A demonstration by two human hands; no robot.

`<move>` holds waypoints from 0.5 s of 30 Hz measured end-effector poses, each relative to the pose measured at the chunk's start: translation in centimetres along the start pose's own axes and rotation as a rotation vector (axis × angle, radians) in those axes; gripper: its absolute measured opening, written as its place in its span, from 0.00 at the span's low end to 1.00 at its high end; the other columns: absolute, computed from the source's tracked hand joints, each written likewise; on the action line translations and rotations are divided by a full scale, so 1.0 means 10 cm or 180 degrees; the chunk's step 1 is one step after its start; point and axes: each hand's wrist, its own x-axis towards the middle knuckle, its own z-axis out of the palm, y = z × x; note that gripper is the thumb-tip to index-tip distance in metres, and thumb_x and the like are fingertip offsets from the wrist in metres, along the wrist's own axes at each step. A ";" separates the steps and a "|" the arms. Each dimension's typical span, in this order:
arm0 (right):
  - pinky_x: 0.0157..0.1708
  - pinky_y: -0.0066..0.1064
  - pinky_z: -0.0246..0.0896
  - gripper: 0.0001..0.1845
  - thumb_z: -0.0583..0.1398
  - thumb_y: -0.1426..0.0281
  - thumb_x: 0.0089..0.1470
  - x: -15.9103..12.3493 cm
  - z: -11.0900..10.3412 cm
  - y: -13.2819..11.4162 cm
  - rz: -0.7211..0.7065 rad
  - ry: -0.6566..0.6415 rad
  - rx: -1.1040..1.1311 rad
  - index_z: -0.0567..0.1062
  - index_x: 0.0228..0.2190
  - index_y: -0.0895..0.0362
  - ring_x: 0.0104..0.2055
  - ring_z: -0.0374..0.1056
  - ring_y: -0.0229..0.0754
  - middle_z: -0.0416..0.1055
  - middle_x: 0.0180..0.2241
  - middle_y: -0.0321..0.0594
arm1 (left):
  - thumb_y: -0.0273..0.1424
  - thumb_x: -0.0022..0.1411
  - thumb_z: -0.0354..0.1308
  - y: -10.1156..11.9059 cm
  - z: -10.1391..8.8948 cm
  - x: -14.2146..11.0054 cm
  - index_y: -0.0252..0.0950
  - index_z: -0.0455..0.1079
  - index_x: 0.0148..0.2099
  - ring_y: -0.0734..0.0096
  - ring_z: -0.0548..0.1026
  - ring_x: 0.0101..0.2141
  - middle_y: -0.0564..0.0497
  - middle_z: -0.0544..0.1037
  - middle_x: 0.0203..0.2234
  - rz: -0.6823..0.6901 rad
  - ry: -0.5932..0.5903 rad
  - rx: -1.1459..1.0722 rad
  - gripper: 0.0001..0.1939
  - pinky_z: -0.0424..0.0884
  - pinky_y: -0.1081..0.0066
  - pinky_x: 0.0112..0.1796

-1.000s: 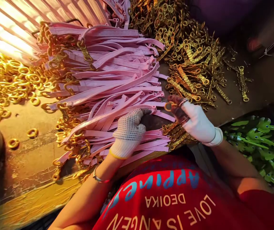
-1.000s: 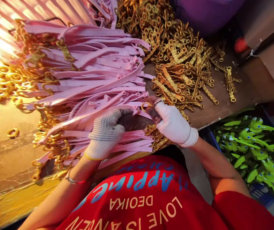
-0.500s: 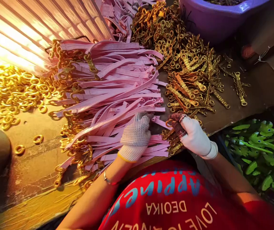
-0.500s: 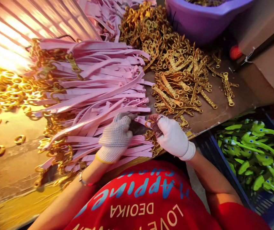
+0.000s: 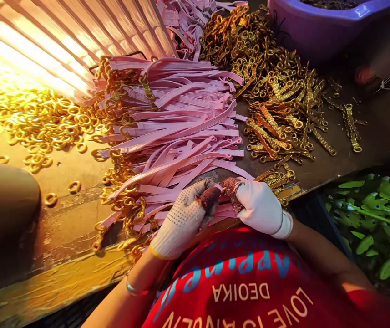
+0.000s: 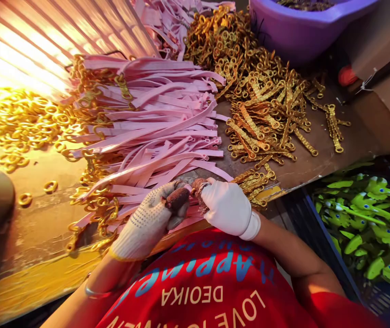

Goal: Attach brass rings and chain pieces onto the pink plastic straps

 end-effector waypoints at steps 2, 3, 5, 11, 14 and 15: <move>0.35 0.33 0.65 0.12 0.55 0.77 0.52 0.01 0.02 -0.03 0.0022 -0.0085 -0.0386 0.76 0.37 0.58 0.36 0.73 0.47 0.79 0.38 0.49 | 0.43 0.67 0.55 -0.07 -0.01 0.02 0.38 0.65 0.29 0.72 0.67 0.21 0.54 0.70 0.19 0.0316 0.0278 0.0617 0.17 0.66 0.74 0.26; 0.34 0.34 0.64 0.12 0.55 0.77 0.54 0.02 0.03 -0.04 0.0019 -0.0100 -0.0537 0.77 0.38 0.59 0.35 0.73 0.47 0.78 0.37 0.49 | 0.41 0.65 0.57 -0.11 -0.02 0.04 0.39 0.67 0.30 0.68 0.71 0.26 0.52 0.74 0.23 0.0506 0.0390 0.0908 0.14 0.70 0.71 0.31; 0.32 0.33 0.63 0.13 0.54 0.76 0.57 0.03 0.07 -0.06 -0.0011 -0.0131 -0.0712 0.77 0.41 0.59 0.34 0.72 0.46 0.78 0.35 0.49 | 0.38 0.62 0.57 -0.21 -0.04 0.08 0.38 0.73 0.35 0.60 0.77 0.35 0.47 0.81 0.32 0.0770 0.0319 0.1264 0.09 0.74 0.65 0.41; 0.40 0.33 0.66 0.10 0.55 0.76 0.60 0.05 -0.01 -0.10 0.0175 -0.0495 -0.0666 0.77 0.39 0.60 0.41 0.74 0.47 0.78 0.39 0.51 | 0.39 0.66 0.52 -0.33 -0.03 0.14 0.38 0.76 0.40 0.56 0.79 0.39 0.47 0.83 0.36 0.0754 -0.0285 0.1230 0.14 0.74 0.63 0.45; 0.41 0.32 0.65 0.10 0.56 0.72 0.62 0.05 -0.19 -0.12 0.0208 -0.0697 -0.0611 0.76 0.42 0.59 0.43 0.75 0.47 0.79 0.42 0.50 | 0.40 0.68 0.52 -0.27 -0.02 0.12 0.37 0.73 0.34 0.63 0.76 0.33 0.50 0.81 0.29 0.0759 -0.0117 0.1003 0.15 0.73 0.68 0.39; 0.39 0.32 0.65 0.10 0.58 0.70 0.62 0.06 -0.24 -0.12 0.0228 -0.0810 -0.0618 0.76 0.43 0.58 0.42 0.75 0.48 0.79 0.41 0.49 | 0.40 0.67 0.52 -0.26 -0.01 0.11 0.37 0.72 0.32 0.64 0.75 0.31 0.51 0.79 0.27 0.0775 -0.0001 0.1005 0.15 0.73 0.69 0.38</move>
